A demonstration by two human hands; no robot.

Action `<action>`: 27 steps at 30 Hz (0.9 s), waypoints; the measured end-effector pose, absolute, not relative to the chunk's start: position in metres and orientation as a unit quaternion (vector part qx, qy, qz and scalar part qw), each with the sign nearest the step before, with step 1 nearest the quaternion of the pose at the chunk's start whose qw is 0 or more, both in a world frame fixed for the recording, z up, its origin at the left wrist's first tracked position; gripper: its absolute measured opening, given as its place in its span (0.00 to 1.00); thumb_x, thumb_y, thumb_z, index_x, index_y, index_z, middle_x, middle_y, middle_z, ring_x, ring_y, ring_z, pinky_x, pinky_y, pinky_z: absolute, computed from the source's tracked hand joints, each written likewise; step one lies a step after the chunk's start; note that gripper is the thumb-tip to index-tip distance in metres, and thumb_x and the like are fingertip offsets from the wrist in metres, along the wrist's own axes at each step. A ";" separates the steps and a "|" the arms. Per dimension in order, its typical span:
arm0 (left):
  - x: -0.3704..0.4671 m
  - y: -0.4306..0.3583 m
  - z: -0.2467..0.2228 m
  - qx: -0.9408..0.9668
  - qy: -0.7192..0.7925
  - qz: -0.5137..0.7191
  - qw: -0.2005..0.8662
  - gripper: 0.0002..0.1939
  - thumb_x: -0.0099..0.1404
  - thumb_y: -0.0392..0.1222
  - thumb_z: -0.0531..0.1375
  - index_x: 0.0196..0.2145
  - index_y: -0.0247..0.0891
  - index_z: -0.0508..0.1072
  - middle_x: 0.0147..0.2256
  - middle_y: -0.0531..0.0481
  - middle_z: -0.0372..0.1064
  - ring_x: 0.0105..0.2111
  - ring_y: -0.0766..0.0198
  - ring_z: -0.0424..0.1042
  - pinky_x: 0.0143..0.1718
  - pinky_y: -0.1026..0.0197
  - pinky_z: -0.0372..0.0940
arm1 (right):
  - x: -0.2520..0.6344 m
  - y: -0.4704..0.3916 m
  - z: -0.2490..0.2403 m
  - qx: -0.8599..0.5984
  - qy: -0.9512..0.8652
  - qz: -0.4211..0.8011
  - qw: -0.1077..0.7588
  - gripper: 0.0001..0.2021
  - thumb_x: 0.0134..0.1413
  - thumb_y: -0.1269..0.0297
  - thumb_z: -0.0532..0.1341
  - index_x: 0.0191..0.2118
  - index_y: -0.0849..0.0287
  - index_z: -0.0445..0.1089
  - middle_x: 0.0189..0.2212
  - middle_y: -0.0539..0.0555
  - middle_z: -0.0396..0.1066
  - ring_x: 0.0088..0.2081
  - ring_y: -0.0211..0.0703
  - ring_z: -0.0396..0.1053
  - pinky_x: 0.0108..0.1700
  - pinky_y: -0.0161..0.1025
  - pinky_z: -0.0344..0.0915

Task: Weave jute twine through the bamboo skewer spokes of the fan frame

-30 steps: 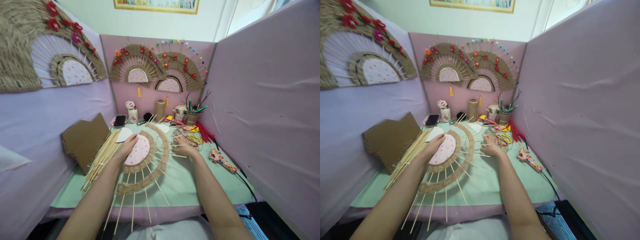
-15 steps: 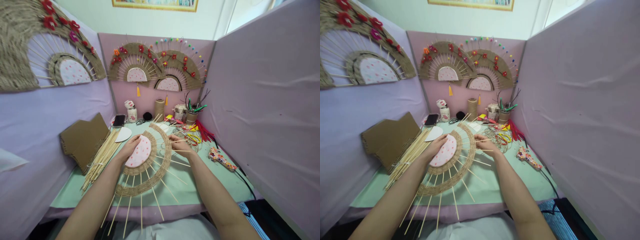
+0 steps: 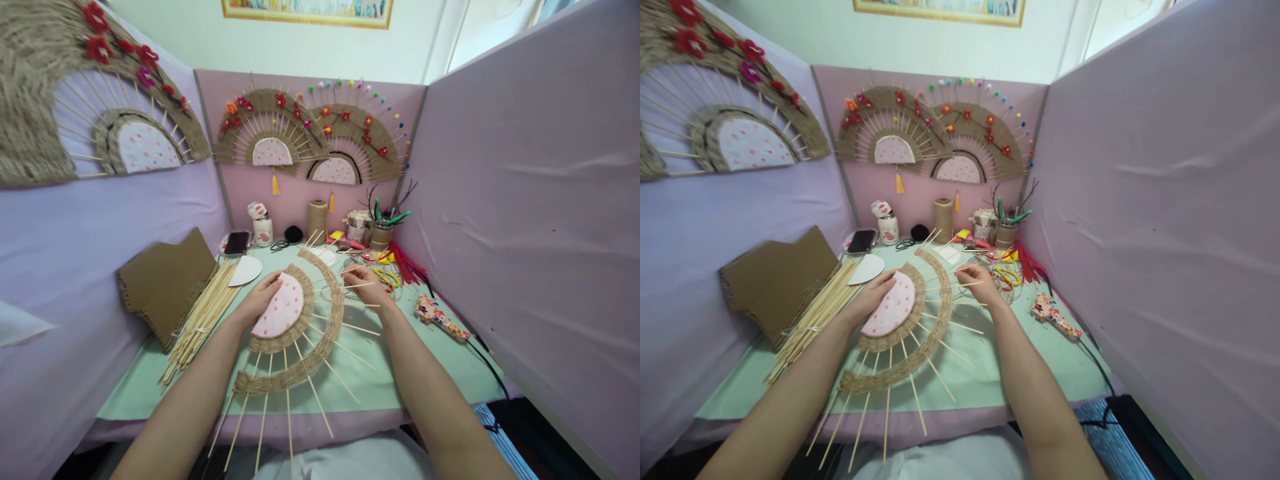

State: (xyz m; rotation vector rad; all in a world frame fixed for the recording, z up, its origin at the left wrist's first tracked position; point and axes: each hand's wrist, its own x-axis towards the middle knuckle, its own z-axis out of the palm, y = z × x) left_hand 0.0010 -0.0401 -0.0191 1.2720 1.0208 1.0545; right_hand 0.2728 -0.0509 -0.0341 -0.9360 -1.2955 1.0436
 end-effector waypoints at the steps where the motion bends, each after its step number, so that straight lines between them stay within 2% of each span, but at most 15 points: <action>1: 0.001 -0.040 -0.019 0.544 0.435 0.446 0.563 0.21 0.57 0.45 0.60 0.48 0.39 0.69 0.45 0.47 0.70 0.37 0.64 0.71 0.34 0.66 0.66 | 0.272 -0.051 -0.034 -0.397 -0.555 0.441 0.584 0.13 0.41 0.55 0.64 0.28 0.59 0.68 0.19 0.46 0.61 0.22 0.33 0.57 0.26 0.32 0.53; 7: 0.001 -0.041 -0.019 0.553 0.437 0.429 0.565 0.20 0.57 0.45 0.60 0.48 0.39 0.69 0.46 0.47 0.70 0.39 0.63 0.71 0.35 0.65 0.66 | 0.274 -0.055 -0.030 -0.377 -0.584 0.434 0.573 0.12 0.44 0.55 0.63 0.32 0.59 0.70 0.23 0.49 0.66 0.24 0.34 0.59 0.28 0.33 0.55; 12: 0.001 -0.040 -0.019 0.551 0.439 0.428 0.567 0.20 0.58 0.44 0.60 0.48 0.38 0.69 0.46 0.46 0.70 0.39 0.62 0.71 0.35 0.65 0.67 | 0.277 -0.056 -0.028 -0.432 -0.583 0.372 0.579 0.11 0.43 0.56 0.62 0.30 0.59 0.70 0.23 0.50 0.67 0.24 0.36 0.61 0.27 0.34 0.56; 17: 0.002 -0.043 -0.016 0.567 0.449 0.419 0.550 0.19 0.57 0.45 0.60 0.46 0.39 0.71 0.45 0.47 0.71 0.39 0.61 0.71 0.35 0.65 0.66 | 0.283 -0.052 -0.027 -0.461 -0.568 0.264 0.628 0.10 0.44 0.56 0.61 0.27 0.59 0.68 0.22 0.49 0.66 0.26 0.38 0.61 0.29 0.35 0.58; 27: 0.003 -0.046 -0.018 0.568 0.458 0.385 0.566 0.20 0.56 0.45 0.61 0.47 0.39 0.71 0.42 0.48 0.73 0.33 0.63 0.71 0.28 0.65 0.65 | 0.300 -0.049 -0.027 -0.468 -0.522 0.178 0.690 0.11 0.47 0.56 0.59 0.33 0.58 0.71 0.28 0.51 0.68 0.27 0.38 0.60 0.29 0.35 0.57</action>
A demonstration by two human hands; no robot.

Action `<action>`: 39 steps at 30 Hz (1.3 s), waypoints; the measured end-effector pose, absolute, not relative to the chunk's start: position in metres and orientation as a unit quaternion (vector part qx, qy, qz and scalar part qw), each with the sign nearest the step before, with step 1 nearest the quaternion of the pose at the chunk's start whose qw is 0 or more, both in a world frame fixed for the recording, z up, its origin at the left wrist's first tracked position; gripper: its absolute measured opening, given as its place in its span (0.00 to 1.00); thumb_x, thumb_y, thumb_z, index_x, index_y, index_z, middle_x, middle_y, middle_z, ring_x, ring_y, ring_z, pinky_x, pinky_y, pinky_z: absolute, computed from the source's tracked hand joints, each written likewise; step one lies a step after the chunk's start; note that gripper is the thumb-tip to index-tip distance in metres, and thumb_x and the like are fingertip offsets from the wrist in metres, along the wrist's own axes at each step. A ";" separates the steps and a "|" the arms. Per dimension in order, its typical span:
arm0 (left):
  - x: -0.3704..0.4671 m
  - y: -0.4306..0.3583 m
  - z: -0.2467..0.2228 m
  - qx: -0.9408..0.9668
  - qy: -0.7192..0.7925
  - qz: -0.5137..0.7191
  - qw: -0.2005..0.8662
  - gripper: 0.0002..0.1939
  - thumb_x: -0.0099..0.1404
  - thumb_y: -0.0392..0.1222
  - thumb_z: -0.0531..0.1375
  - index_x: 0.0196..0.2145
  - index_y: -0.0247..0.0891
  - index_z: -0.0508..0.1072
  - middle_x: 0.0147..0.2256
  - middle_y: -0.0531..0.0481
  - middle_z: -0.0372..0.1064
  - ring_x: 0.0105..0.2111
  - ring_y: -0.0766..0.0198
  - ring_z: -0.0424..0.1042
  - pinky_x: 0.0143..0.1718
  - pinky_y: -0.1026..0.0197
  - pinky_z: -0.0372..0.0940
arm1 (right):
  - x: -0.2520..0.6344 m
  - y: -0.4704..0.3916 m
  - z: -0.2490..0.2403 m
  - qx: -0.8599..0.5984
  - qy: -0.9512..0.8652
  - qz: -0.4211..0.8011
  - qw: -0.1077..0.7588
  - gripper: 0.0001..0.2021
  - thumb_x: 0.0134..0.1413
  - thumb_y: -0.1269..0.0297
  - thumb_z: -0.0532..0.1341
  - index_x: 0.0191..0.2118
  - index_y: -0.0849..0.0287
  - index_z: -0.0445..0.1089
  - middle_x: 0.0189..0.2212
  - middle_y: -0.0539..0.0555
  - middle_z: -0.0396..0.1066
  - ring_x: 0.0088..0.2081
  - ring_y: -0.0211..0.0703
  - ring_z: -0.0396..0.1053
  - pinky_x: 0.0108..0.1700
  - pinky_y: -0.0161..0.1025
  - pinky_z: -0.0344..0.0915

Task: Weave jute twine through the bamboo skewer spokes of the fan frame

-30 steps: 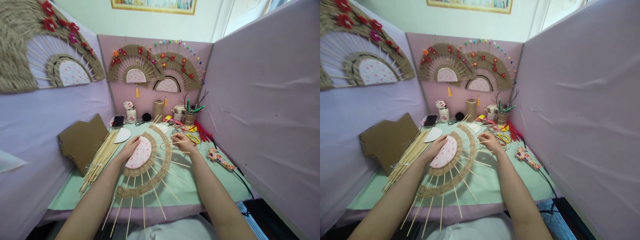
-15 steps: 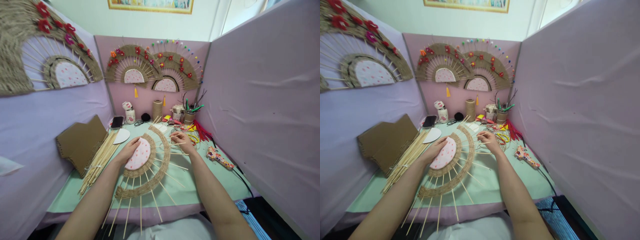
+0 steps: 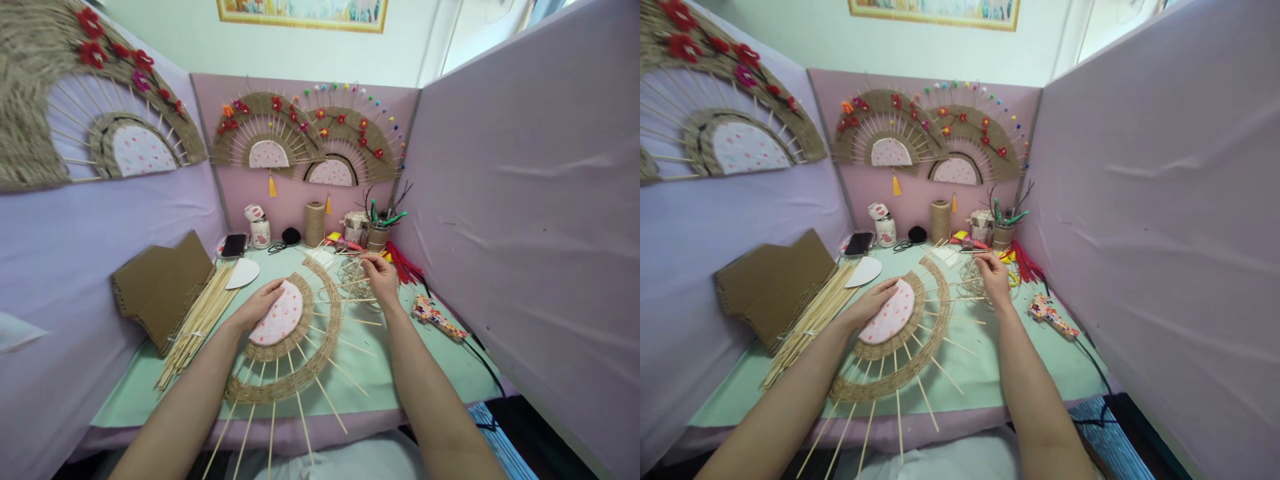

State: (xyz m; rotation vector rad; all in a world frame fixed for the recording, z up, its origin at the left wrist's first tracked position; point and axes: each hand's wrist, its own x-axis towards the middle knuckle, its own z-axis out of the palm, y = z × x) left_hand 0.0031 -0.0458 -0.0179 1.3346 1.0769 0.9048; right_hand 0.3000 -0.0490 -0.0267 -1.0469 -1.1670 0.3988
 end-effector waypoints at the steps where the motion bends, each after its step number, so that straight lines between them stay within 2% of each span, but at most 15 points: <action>1: 0.004 -0.046 -0.018 0.569 0.457 0.380 0.568 0.20 0.57 0.45 0.61 0.48 0.39 0.70 0.42 0.48 0.72 0.33 0.64 0.71 0.29 0.65 0.65 | 0.301 -0.049 -0.027 -0.470 -0.520 0.180 0.691 0.12 0.47 0.56 0.59 0.34 0.58 0.71 0.28 0.51 0.68 0.27 0.38 0.60 0.29 0.34 0.57; 7: 0.007 -0.050 -0.018 0.582 0.434 0.370 0.580 0.21 0.55 0.44 0.62 0.47 0.39 0.71 0.45 0.47 0.71 0.39 0.61 0.70 0.35 0.64 0.65 | 0.305 -0.044 -0.030 -0.477 -0.523 0.217 0.672 0.13 0.46 0.55 0.60 0.33 0.59 0.72 0.24 0.50 0.67 0.25 0.37 0.60 0.28 0.35 0.56; 14: 0.008 -0.051 -0.018 0.589 0.433 0.349 0.586 0.22 0.58 0.45 0.60 0.50 0.38 0.68 0.46 0.47 0.70 0.38 0.62 0.69 0.34 0.65 0.65 | 0.283 -0.035 -0.045 -0.508 -0.564 0.297 0.580 0.11 0.42 0.57 0.62 0.26 0.61 0.71 0.21 0.49 0.67 0.24 0.36 0.60 0.28 0.35 0.57; 18: 0.008 -0.050 -0.020 0.596 0.413 0.342 0.598 0.22 0.57 0.45 0.60 0.50 0.39 0.68 0.46 0.48 0.69 0.38 0.63 0.69 0.33 0.65 0.65 | 0.262 -0.033 -0.048 -0.504 -0.555 0.326 0.576 0.10 0.41 0.58 0.61 0.24 0.61 0.70 0.22 0.52 0.69 0.25 0.38 0.63 0.29 0.36 0.59; 24: 0.005 -0.048 -0.027 0.537 0.387 0.327 0.674 0.23 0.56 0.42 0.61 0.50 0.42 0.65 0.34 0.52 0.70 0.27 0.68 0.68 0.26 0.66 0.63 | 0.243 -0.035 -0.040 -0.519 -0.521 0.330 0.592 0.07 0.39 0.62 0.60 0.22 0.61 0.70 0.21 0.52 0.69 0.23 0.38 0.63 0.27 0.35 0.60; 28: 0.005 -0.041 -0.025 0.523 0.348 0.313 0.713 0.18 0.53 0.37 0.62 0.43 0.40 0.68 0.28 0.55 0.69 0.23 0.69 0.68 0.24 0.68 0.61 | 0.234 -0.034 -0.037 -0.513 -0.518 0.343 0.593 0.08 0.39 0.61 0.59 0.23 0.60 0.70 0.20 0.51 0.69 0.23 0.37 0.63 0.25 0.34 0.60; 31: 0.011 -0.031 -0.016 0.520 0.322 0.311 0.727 0.12 0.54 0.37 0.61 0.38 0.35 0.70 0.32 0.49 0.71 0.29 0.65 0.71 0.30 0.65 0.63 | 0.228 -0.027 -0.031 -0.497 -0.533 0.341 0.593 0.08 0.39 0.61 0.60 0.22 0.61 0.70 0.20 0.51 0.68 0.23 0.37 0.62 0.25 0.35 0.59; 35: 0.018 -0.016 -0.002 0.504 0.323 0.286 0.748 0.16 0.58 0.45 0.60 0.42 0.34 0.70 0.33 0.44 0.73 0.33 0.58 0.73 0.35 0.59 0.65 | 0.218 -0.012 -0.015 -0.456 -0.582 0.351 0.575 0.08 0.40 0.60 0.61 0.22 0.60 0.70 0.20 0.51 0.68 0.23 0.38 0.62 0.27 0.36 0.60; 39: 0.016 -0.009 -0.005 0.487 0.261 0.309 0.774 0.19 0.58 0.42 0.61 0.47 0.36 0.69 0.32 0.46 0.73 0.30 0.62 0.73 0.36 0.60 0.65 | 0.210 0.003 -0.001 -0.419 -0.617 0.346 0.569 0.09 0.41 0.59 0.61 0.26 0.60 0.71 0.23 0.51 0.70 0.25 0.39 0.64 0.29 0.36 0.61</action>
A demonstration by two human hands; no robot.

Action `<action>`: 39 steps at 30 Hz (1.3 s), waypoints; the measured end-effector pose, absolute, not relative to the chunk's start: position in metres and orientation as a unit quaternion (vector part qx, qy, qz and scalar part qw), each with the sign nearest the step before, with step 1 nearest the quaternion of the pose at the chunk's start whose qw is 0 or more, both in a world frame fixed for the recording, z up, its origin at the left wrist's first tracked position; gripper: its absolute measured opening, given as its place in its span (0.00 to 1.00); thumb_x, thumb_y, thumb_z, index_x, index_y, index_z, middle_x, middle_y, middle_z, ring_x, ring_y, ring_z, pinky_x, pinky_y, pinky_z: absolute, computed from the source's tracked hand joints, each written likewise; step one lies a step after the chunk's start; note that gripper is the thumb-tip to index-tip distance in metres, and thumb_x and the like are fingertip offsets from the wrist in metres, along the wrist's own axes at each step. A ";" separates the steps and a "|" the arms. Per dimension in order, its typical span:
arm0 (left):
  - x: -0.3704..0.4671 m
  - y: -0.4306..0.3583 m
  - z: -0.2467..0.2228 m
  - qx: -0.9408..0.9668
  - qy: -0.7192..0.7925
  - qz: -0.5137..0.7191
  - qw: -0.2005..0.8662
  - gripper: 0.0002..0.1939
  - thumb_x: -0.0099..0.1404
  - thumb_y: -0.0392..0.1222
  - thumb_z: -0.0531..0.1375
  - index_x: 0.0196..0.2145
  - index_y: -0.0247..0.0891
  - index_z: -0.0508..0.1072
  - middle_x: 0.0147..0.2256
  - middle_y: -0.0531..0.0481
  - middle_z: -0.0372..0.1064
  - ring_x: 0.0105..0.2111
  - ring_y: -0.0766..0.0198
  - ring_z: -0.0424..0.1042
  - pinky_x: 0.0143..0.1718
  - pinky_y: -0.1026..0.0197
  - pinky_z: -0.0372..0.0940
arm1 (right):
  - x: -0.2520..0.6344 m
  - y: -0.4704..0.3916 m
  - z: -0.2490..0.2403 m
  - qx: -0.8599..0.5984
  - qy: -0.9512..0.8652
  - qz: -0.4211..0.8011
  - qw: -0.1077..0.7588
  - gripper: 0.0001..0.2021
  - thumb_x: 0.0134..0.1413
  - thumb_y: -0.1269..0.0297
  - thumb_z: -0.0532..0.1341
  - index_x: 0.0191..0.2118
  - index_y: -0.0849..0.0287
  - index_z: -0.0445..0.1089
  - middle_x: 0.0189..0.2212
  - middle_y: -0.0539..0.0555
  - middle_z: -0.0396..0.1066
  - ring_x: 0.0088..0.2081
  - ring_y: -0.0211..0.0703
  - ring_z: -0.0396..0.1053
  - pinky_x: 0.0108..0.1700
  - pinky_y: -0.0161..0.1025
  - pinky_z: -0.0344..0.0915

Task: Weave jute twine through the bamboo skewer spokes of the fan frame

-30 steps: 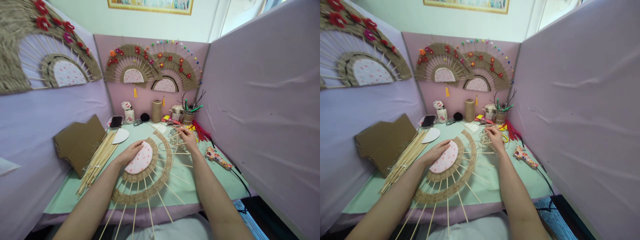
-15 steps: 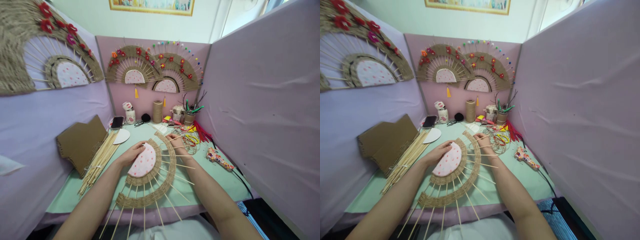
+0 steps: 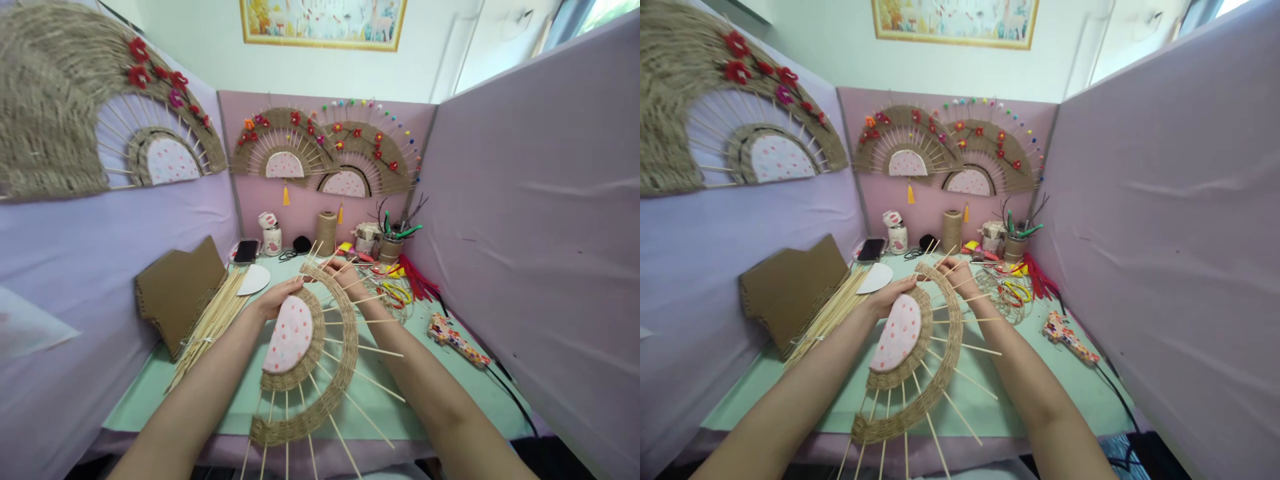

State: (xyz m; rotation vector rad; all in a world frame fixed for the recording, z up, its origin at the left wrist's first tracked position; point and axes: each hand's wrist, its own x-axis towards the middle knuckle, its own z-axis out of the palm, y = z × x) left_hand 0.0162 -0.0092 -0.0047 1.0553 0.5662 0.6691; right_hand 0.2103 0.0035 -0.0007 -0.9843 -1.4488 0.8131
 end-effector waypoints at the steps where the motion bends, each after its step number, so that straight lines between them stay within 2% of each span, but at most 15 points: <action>1: 0.014 -0.009 -0.008 0.483 0.253 0.318 0.776 0.19 0.58 0.42 0.61 0.47 0.36 0.69 0.31 0.47 0.72 0.28 0.64 0.72 0.34 0.61 0.65 | 0.209 0.007 0.002 -0.420 -0.627 0.331 0.567 0.10 0.41 0.59 0.61 0.26 0.61 0.71 0.24 0.52 0.70 0.26 0.39 0.64 0.30 0.36 0.61; 4: 0.005 -0.009 -0.017 0.471 0.246 0.336 0.778 0.18 0.58 0.42 0.60 0.46 0.34 0.70 0.29 0.48 0.72 0.25 0.66 0.71 0.32 0.63 0.64 | 0.208 0.016 0.006 -0.423 -0.664 0.283 0.548 0.09 0.42 0.60 0.61 0.27 0.61 0.72 0.25 0.53 0.71 0.28 0.40 0.65 0.32 0.37 0.60; 9: -0.012 -0.005 -0.024 0.455 0.245 0.350 0.781 0.16 0.59 0.41 0.60 0.44 0.33 0.71 0.32 0.45 0.72 0.27 0.65 0.71 0.31 0.64 0.64 | 0.206 0.033 0.009 -0.396 -0.694 0.250 0.546 0.08 0.44 0.62 0.59 0.28 0.61 0.72 0.25 0.52 0.70 0.28 0.38 0.63 0.31 0.36 0.59; 13: -0.018 0.001 -0.029 0.444 0.261 0.367 0.775 0.16 0.61 0.43 0.58 0.44 0.32 0.71 0.27 0.46 0.72 0.25 0.64 0.71 0.29 0.64 0.64 | 0.196 0.048 0.004 -0.389 -0.668 0.281 0.569 0.10 0.43 0.61 0.58 0.30 0.61 0.72 0.24 0.51 0.68 0.24 0.35 0.60 0.27 0.34 0.56; 18: -0.012 0.007 -0.038 0.406 0.322 0.415 0.748 0.10 0.62 0.40 0.57 0.40 0.33 0.72 0.24 0.50 0.71 0.22 0.66 0.70 0.27 0.65 0.63 | 0.182 0.062 -0.018 -0.432 -0.569 0.320 0.623 0.13 0.42 0.57 0.58 0.30 0.62 0.71 0.19 0.49 0.65 0.19 0.33 0.53 0.22 0.33 0.52; 21: -0.008 0.009 -0.042 0.392 0.340 0.429 0.740 0.09 0.61 0.39 0.58 0.38 0.33 0.72 0.23 0.50 0.71 0.21 0.66 0.70 0.26 0.65 0.63 | 0.180 0.067 -0.033 -0.454 -0.547 0.330 0.621 0.14 0.41 0.55 0.58 0.30 0.62 0.70 0.19 0.49 0.64 0.19 0.32 0.53 0.22 0.32 0.52; 25: -0.008 0.013 -0.042 0.354 0.355 0.409 0.762 0.12 0.61 0.41 0.58 0.41 0.34 0.71 0.24 0.49 0.73 0.22 0.64 0.71 0.28 0.63 0.65 | 0.182 0.072 -0.043 -0.473 -0.553 0.348 0.591 0.15 0.39 0.53 0.59 0.25 0.62 0.69 0.17 0.49 0.63 0.19 0.32 0.54 0.21 0.32 0.51; 31: -0.021 0.015 -0.039 0.325 0.405 0.321 0.792 0.23 0.62 0.54 0.52 0.40 0.30 0.73 0.20 0.45 0.72 0.21 0.57 0.72 0.26 0.58 0.66 | 0.173 0.072 -0.043 -0.480 -0.554 0.366 0.573 0.13 0.39 0.54 0.59 0.24 0.61 0.69 0.16 0.48 0.63 0.17 0.31 0.53 0.20 0.31 0.50; 36: -0.005 0.001 -0.038 0.382 0.350 0.377 0.768 0.12 0.60 0.43 0.59 0.41 0.35 0.71 0.26 0.48 0.74 0.24 0.62 0.72 0.30 0.60 0.67 | 0.182 0.064 -0.033 -0.463 -0.562 0.363 0.582 0.14 0.39 0.54 0.59 0.27 0.62 0.70 0.18 0.49 0.64 0.19 0.33 0.55 0.21 0.32 0.51; 39: 0.012 -0.010 -0.035 0.424 0.325 0.393 0.748 0.09 0.58 0.41 0.61 0.36 0.34 0.70 0.25 0.50 0.72 0.22 0.65 0.71 0.29 0.63 0.66 | 0.201 0.055 -0.024 -0.459 -0.563 0.353 0.589 0.15 0.40 0.54 0.58 0.29 0.61 0.71 0.19 0.49 0.64 0.20 0.33 0.54 0.22 0.32 0.51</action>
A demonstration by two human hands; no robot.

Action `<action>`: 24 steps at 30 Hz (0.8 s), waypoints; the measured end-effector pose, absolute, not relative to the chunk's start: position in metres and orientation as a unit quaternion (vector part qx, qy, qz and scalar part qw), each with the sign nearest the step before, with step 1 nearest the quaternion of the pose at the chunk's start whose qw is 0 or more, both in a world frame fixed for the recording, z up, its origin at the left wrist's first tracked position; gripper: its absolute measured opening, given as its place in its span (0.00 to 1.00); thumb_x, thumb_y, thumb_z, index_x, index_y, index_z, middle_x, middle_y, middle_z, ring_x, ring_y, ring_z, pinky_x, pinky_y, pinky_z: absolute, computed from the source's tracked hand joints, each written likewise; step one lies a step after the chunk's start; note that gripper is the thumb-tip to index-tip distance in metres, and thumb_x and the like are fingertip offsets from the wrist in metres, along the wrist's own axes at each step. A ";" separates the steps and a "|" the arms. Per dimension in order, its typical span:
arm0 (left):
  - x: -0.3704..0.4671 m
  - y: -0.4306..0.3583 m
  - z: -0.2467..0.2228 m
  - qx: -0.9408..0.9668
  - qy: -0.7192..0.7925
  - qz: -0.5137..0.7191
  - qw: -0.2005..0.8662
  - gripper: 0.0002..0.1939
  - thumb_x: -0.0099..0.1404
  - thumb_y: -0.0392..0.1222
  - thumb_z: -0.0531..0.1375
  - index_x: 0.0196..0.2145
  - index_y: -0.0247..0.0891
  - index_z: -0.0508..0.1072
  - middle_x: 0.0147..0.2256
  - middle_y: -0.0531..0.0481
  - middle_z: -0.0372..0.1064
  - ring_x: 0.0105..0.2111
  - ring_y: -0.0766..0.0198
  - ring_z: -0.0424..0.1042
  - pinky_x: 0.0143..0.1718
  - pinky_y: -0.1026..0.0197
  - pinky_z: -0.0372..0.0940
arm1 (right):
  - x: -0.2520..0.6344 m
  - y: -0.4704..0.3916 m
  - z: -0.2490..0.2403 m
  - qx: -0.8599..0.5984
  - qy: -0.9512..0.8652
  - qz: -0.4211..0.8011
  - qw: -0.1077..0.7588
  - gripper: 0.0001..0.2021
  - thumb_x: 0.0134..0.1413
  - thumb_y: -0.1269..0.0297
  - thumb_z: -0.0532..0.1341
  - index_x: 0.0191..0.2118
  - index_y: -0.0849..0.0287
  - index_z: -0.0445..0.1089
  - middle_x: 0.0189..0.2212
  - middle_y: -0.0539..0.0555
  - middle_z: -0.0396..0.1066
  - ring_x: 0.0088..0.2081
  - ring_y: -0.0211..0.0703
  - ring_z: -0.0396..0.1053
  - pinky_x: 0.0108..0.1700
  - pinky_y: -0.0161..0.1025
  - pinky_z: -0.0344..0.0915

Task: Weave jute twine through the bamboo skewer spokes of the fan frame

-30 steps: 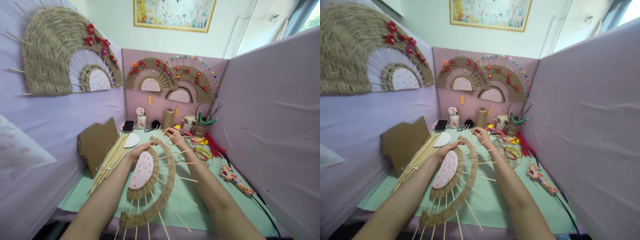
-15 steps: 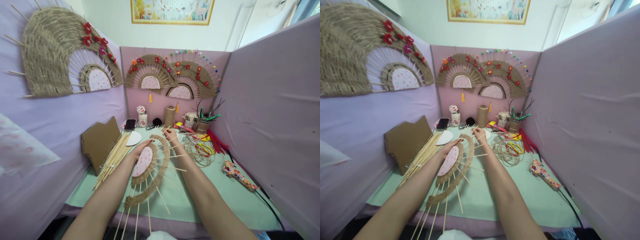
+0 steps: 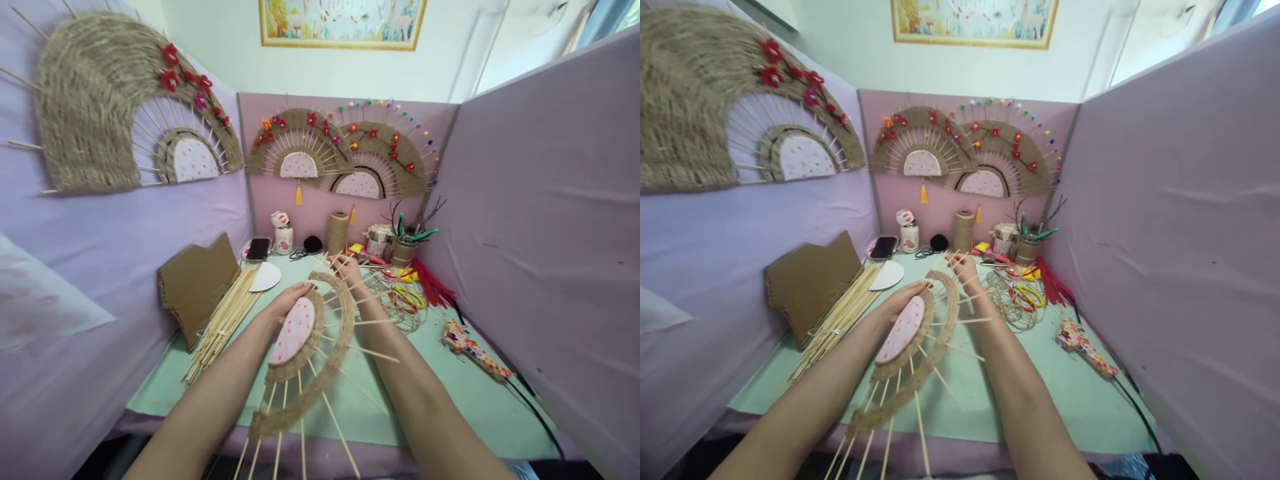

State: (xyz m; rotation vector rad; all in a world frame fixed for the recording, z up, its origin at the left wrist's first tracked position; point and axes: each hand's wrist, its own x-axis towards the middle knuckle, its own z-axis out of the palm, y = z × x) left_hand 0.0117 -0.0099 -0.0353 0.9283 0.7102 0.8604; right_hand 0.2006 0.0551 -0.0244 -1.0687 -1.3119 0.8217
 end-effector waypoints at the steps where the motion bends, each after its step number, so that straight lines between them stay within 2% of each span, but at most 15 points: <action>1: 0.016 -0.013 -0.034 0.436 0.322 0.387 0.746 0.09 0.58 0.41 0.61 0.35 0.34 0.70 0.25 0.49 0.72 0.24 0.65 0.71 0.30 0.63 0.66 | 0.207 0.052 -0.022 -0.459 -0.565 0.348 0.591 0.15 0.39 0.54 0.59 0.28 0.61 0.70 0.19 0.49 0.64 0.20 0.33 0.54 0.23 0.32 0.52; 4: 0.021 -0.021 -0.033 0.437 0.317 0.376 0.753 0.10 0.57 0.42 0.62 0.35 0.34 0.71 0.27 0.47 0.72 0.27 0.64 0.72 0.31 0.63 0.65 | 0.224 0.045 -0.015 -0.451 -0.578 0.338 0.590 0.14 0.38 0.54 0.62 0.26 0.61 0.69 0.19 0.48 0.63 0.20 0.33 0.55 0.23 0.32 0.52; 8: 0.019 -0.029 -0.034 0.438 0.311 0.355 0.765 0.10 0.56 0.42 0.62 0.35 0.34 0.71 0.27 0.48 0.72 0.27 0.63 0.72 0.31 0.62 0.65 | 0.233 0.043 -0.017 -0.433 -0.575 0.351 0.599 0.14 0.38 0.54 0.62 0.28 0.61 0.68 0.18 0.47 0.61 0.19 0.32 0.53 0.22 0.32 0.51; 17: 0.021 -0.037 -0.034 0.448 0.307 0.322 0.776 0.10 0.54 0.42 0.65 0.32 0.34 0.71 0.26 0.49 0.71 0.26 0.64 0.71 0.30 0.63 0.63 | 0.241 0.043 -0.030 -0.441 -0.570 0.356 0.595 0.17 0.37 0.51 0.62 0.29 0.61 0.68 0.20 0.48 0.64 0.21 0.33 0.56 0.24 0.33 0.54; 24: 0.021 -0.038 -0.036 0.448 0.313 0.313 0.776 0.12 0.55 0.41 0.64 0.36 0.33 0.71 0.32 0.46 0.71 0.32 0.62 0.71 0.34 0.61 0.64 | 0.240 0.040 -0.036 -0.412 -0.566 0.392 0.597 0.17 0.39 0.52 0.63 0.32 0.61 0.69 0.22 0.49 0.64 0.22 0.33 0.57 0.24 0.32 0.54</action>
